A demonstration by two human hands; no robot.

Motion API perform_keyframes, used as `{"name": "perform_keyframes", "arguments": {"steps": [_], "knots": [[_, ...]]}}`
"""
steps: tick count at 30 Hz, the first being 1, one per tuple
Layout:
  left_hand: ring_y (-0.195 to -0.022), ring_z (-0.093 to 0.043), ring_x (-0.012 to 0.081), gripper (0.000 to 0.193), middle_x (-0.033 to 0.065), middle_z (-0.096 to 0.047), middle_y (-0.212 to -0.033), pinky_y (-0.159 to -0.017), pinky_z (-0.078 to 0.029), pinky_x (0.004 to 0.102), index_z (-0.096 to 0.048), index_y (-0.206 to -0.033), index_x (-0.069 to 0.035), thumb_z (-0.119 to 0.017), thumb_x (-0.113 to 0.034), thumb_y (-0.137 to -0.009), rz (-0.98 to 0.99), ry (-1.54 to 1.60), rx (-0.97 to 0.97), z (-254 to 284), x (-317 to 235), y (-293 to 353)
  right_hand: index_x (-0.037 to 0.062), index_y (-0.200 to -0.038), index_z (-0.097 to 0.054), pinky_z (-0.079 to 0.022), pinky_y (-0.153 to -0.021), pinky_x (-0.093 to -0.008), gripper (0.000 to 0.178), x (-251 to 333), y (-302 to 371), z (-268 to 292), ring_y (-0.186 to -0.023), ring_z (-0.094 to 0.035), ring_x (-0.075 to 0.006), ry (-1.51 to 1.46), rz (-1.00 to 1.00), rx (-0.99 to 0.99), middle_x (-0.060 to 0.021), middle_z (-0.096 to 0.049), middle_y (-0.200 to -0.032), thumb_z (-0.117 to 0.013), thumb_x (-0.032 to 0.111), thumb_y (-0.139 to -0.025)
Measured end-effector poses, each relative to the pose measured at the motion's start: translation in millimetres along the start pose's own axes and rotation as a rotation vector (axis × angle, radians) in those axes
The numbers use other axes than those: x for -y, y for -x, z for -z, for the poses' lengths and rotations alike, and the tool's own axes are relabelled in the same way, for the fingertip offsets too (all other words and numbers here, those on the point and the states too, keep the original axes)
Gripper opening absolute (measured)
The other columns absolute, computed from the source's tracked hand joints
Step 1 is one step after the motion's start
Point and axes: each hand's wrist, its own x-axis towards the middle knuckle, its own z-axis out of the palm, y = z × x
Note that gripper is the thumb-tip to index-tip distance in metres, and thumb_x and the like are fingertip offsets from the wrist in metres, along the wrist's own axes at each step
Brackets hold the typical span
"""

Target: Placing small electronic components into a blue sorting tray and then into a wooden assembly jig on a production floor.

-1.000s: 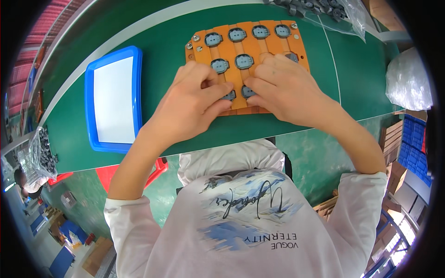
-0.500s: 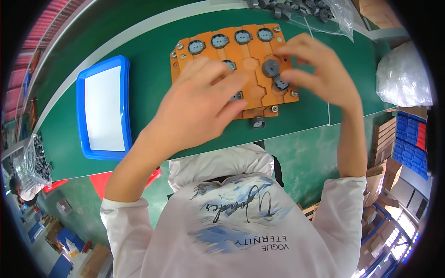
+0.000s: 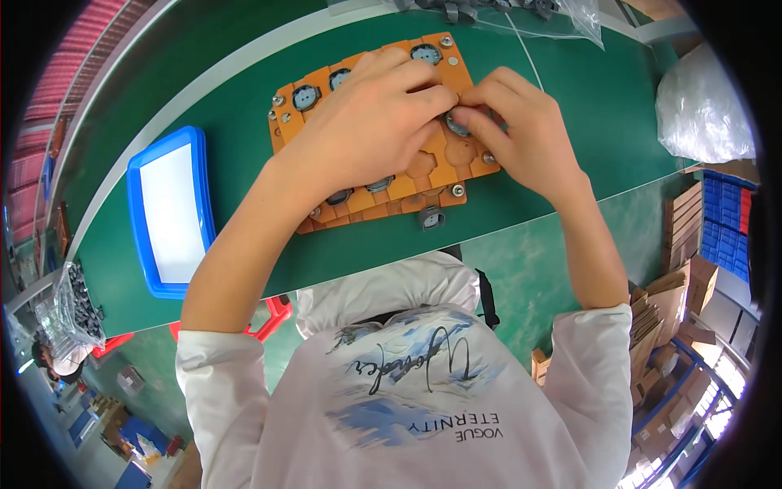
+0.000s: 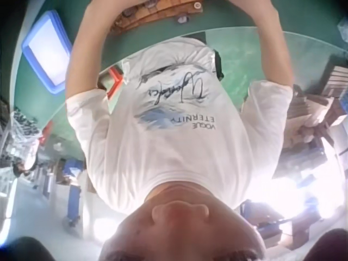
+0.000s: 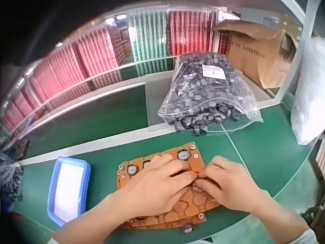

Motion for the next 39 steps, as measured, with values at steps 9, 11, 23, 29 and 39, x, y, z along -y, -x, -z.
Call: {"name": "perform_keyframes", "arguments": {"steps": [9,11,23,29,39], "knots": [[-0.097,-0.058,0.0288,0.015,0.0074,-0.065,-0.095,-0.088,-0.048,0.04,-0.07,-0.105,-0.008,-0.068,-0.01,-0.09,0.079,0.04,0.011,16,3,16,0.003,-0.106,-0.067,-0.051,-0.071,-0.0349,0.023,-2,-13,22,-0.081,-0.062,-0.0244,-0.139,0.138,0.203,-0.0105,-0.058,-0.098,-0.071,0.005,-0.084],[-0.095,-0.057,0.0294,0.013,0.0075,-0.063,-0.092,-0.088,-0.047,0.04,-0.071,-0.101,-0.009,-0.07,-0.013,-0.089,0.047,0.028,-0.046,11,7,16,0.0033,-0.11,-0.065,-0.051,-0.071,-0.0366,0.028,-1,-22,22,-0.081,-0.062,-0.0259,-0.026,0.126,0.247,-0.0112,-0.058,-0.094,-0.073,0.007,-0.082],[-0.096,-0.055,0.0282,0.022,0.0076,-0.059,-0.093,-0.086,-0.048,0.0403,-0.072,-0.099,-0.005,-0.077,-0.016,-0.081,0.078,-0.024,-0.031,15,-4,19,0.0018,-0.108,-0.064,-0.048,-0.068,-0.0409,0.029,-12,-47,27,-0.079,-0.062,-0.0309,-0.036,0.27,0.388,-0.015,-0.063,-0.087,-0.071,0.006,-0.08],[-0.095,-0.053,0.0285,0.024,0.0086,-0.057,-0.093,-0.087,-0.046,0.04,-0.072,-0.099,-0.003,-0.078,-0.013,-0.079,0.038,-0.099,-0.015,15,-4,22,0.0014,-0.101,-0.062,-0.045,-0.065,-0.0417,0.025,10,-57,28,-0.072,-0.058,-0.0309,0.028,0.08,0.468,-0.0133,-0.057,-0.078,-0.071,0.004,-0.078],[-0.094,-0.052,0.0273,0.028,0.0091,-0.056,-0.096,-0.08,-0.044,0.0393,-0.068,-0.1,-0.004,-0.076,-0.011,-0.074,0.081,-0.041,-0.119,8,-68,47,0.0026,-0.102,-0.06,-0.041,-0.06,-0.0366,0.027,-1,-61,25,-0.065,-0.05,-0.0232,-0.116,0.114,0.465,-0.0066,-0.047,-0.07,-0.071,0.003,-0.078]]}}
